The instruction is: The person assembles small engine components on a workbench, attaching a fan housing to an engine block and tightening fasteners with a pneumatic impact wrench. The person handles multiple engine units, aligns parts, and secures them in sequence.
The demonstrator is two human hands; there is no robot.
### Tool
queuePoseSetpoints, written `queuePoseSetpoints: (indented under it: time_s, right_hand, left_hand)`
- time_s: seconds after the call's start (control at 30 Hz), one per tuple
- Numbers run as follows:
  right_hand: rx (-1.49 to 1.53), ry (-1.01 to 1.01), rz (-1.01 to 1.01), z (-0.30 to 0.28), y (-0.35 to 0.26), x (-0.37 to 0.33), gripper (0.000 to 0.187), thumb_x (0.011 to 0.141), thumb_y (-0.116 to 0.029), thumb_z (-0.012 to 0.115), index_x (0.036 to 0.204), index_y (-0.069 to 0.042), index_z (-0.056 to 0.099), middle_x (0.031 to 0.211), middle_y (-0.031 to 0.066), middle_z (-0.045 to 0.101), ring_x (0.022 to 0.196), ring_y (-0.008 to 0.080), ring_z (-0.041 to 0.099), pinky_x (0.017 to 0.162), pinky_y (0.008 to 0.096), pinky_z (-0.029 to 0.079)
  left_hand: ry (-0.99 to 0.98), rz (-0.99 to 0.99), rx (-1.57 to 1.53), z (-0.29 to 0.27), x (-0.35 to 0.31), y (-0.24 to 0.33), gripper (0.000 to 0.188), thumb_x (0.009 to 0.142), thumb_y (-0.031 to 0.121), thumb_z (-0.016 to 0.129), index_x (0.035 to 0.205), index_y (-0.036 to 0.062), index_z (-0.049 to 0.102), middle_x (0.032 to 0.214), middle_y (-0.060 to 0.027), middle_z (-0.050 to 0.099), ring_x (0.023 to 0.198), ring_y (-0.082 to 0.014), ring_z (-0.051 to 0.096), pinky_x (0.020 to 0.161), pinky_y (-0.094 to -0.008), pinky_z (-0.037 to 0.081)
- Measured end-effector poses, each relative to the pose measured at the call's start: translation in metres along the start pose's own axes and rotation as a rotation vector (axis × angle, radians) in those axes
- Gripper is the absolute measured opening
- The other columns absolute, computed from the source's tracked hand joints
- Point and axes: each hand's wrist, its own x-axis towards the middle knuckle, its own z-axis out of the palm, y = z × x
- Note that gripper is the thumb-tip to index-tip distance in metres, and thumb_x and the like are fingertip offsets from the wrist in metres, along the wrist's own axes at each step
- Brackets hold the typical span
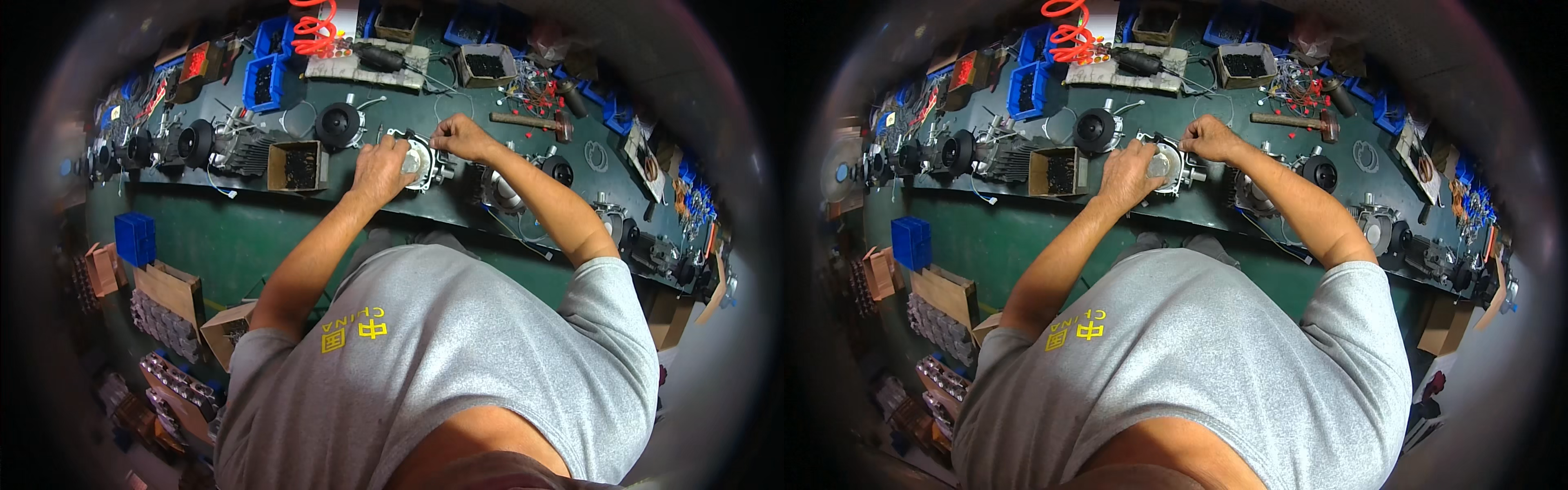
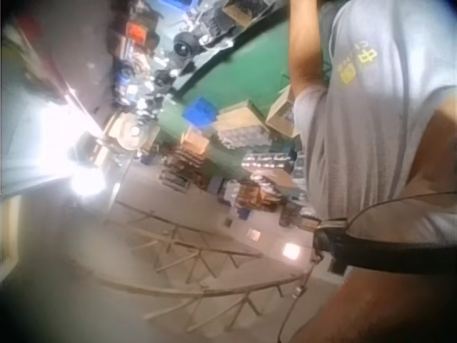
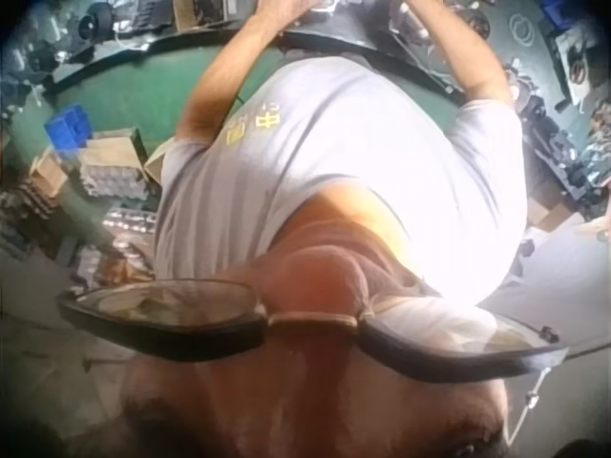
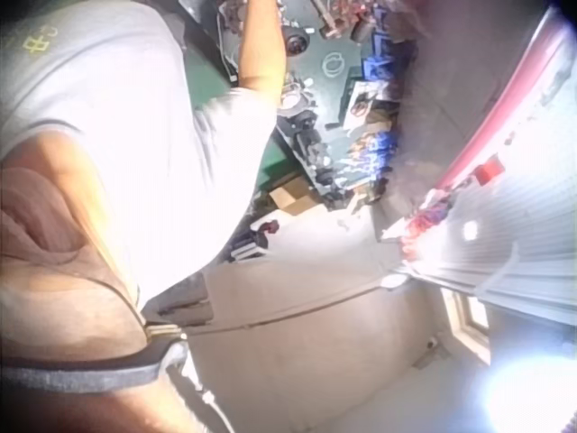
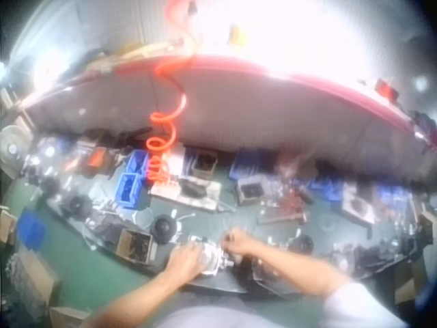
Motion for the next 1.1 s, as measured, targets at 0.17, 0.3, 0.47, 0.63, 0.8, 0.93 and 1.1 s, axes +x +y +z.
queuePoseSetpoints:
  time_s: [0.17, 0.3, 0.47, 0.63, 0.8, 0.93, 1.1]
  right_hand:
    - [0.158, -0.059, 0.079, -0.003, -0.001, 0.000, 0.015, 0.094, -0.015, 0.075, 0.091, 0.000, 0.074, 0.078, 0.0009, 0.069, 0.071, 0.0100, 0.059, 0.066, 0.0295, 0.050]
    - [0.214, -0.101, 0.091, -0.005, 0.006, -0.001, 0.014, 0.097, -0.015, 0.073, 0.093, -0.001, 0.072, 0.081, -0.0021, 0.067, 0.075, 0.0075, 0.057, 0.068, 0.0267, 0.048]
    - [0.518, -0.164, 0.222, -0.008, 0.015, -0.002, 0.018, 0.095, -0.018, 0.077, 0.102, -0.002, 0.073, 0.090, -0.0017, 0.071, 0.080, 0.0082, 0.062, 0.073, 0.0244, 0.052]
    - [0.545, -0.162, 0.159, -0.007, 0.021, -0.008, 0.027, 0.093, -0.017, 0.079, 0.114, -0.001, 0.073, 0.098, 0.0010, 0.074, 0.086, 0.0093, 0.066, 0.077, 0.0245, 0.055]
    - [0.505, -0.120, 0.212, 0.000, 0.010, -0.013, 0.026, 0.098, -0.013, 0.072, 0.121, -0.001, 0.071, 0.102, 0.0026, 0.073, 0.089, 0.0105, 0.066, 0.078, 0.0259, 0.054]
    - [0.568, -0.101, 0.287, -0.003, 0.009, -0.017, 0.022, 0.098, -0.012, 0.071, 0.117, -0.002, 0.071, 0.100, 0.0032, 0.072, 0.090, 0.0122, 0.064, 0.080, 0.0271, 0.051]
    - [0.415, 0.062, 0.203, 0.011, 0.018, -0.024, 0.024, 0.098, -0.015, 0.070, 0.116, 0.000, 0.073, 0.103, 0.0051, 0.074, 0.091, 0.0126, 0.064, 0.082, 0.0284, 0.052]
  left_hand:
    - [-0.017, -0.008, -0.005, 0.002, 0.003, -0.002, 0.050, 0.072, 0.029, 0.089, 0.111, 0.0068, 0.067, 0.111, -0.0150, 0.065, 0.102, -0.0336, 0.065, 0.087, -0.0463, 0.049]
    - [-0.025, -0.022, 0.012, 0.001, 0.003, 0.001, 0.050, 0.073, 0.031, 0.089, 0.111, 0.0075, 0.067, 0.110, -0.0143, 0.065, 0.100, -0.0329, 0.065, 0.088, -0.0459, 0.049]
    - [-0.058, 0.000, 0.031, 0.000, 0.004, -0.002, 0.051, 0.074, 0.033, 0.088, 0.113, 0.0086, 0.067, 0.111, -0.0133, 0.066, 0.101, -0.0321, 0.065, 0.087, -0.0444, 0.049]
    - [-0.067, 0.007, 0.023, -0.005, 0.000, -0.002, 0.050, 0.075, 0.032, 0.088, 0.114, 0.0085, 0.067, 0.112, -0.0133, 0.066, 0.101, -0.0322, 0.064, 0.087, -0.0437, 0.048]
    - [-0.066, 0.007, -0.015, -0.008, -0.001, -0.003, 0.047, 0.078, 0.031, 0.086, 0.115, 0.0077, 0.068, 0.110, -0.0133, 0.066, 0.103, -0.0329, 0.064, 0.088, -0.0441, 0.046]
    - [-0.070, 0.048, -0.005, 0.000, 0.005, -0.007, 0.044, 0.078, 0.030, 0.086, 0.112, 0.0080, 0.069, 0.110, -0.0126, 0.066, 0.105, -0.0321, 0.064, 0.088, -0.0457, 0.047]
    - [-0.024, 0.011, -0.128, -0.008, 0.012, -0.014, 0.039, 0.084, 0.023, 0.080, 0.119, 0.0090, 0.070, 0.110, -0.0137, 0.067, 0.106, -0.0359, 0.065, 0.089, -0.0450, 0.052]
